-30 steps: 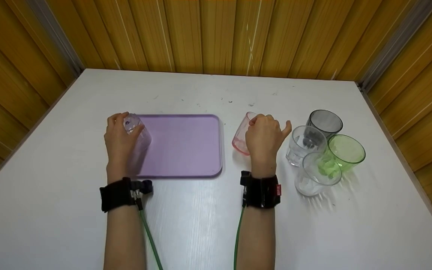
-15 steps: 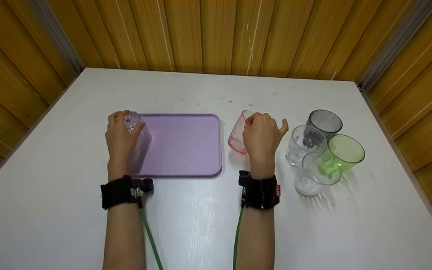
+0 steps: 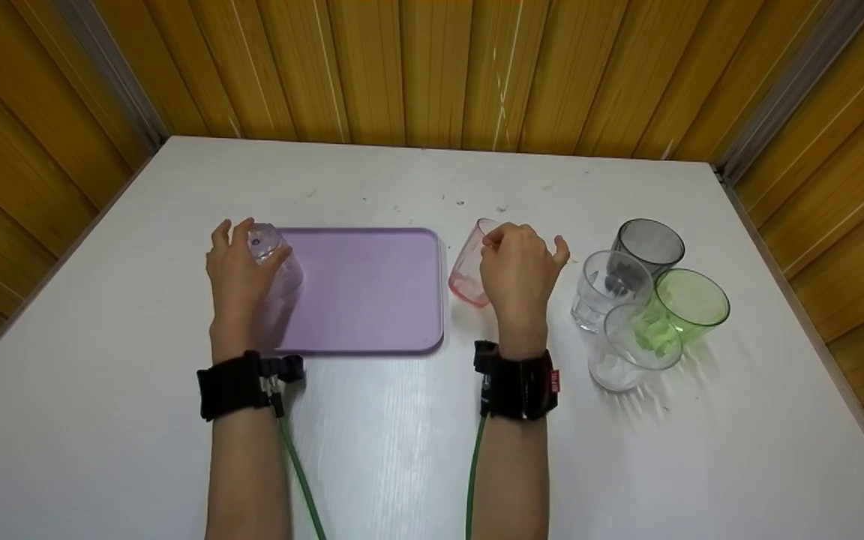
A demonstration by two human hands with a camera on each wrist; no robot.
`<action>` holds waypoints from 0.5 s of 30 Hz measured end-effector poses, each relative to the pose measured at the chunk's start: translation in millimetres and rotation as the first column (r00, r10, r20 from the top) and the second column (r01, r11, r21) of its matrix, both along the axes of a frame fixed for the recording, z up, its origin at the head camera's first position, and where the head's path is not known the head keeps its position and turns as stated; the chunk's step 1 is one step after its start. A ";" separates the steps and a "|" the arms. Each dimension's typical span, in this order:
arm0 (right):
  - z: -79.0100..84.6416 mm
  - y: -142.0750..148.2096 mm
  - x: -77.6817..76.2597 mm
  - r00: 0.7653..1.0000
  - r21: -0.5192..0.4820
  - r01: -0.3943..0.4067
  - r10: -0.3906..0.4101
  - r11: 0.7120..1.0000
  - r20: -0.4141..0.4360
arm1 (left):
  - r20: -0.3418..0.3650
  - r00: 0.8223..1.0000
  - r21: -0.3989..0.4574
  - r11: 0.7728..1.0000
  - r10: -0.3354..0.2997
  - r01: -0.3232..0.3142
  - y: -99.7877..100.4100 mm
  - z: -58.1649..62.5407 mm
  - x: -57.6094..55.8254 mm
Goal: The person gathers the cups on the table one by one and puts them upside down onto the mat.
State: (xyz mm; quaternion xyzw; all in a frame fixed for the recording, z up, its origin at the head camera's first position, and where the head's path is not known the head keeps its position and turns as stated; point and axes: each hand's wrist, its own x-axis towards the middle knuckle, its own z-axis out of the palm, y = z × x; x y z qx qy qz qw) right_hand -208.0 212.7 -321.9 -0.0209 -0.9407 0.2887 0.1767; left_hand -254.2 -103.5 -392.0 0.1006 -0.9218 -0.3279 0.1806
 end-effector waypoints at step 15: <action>3.6 -7.4 0.3 0.999 -0.049 -0.037 0.036 0.998 -0.028 | -0.097 0.982 -0.122 0.981 -0.160 0.148 12.8 44.5 21.1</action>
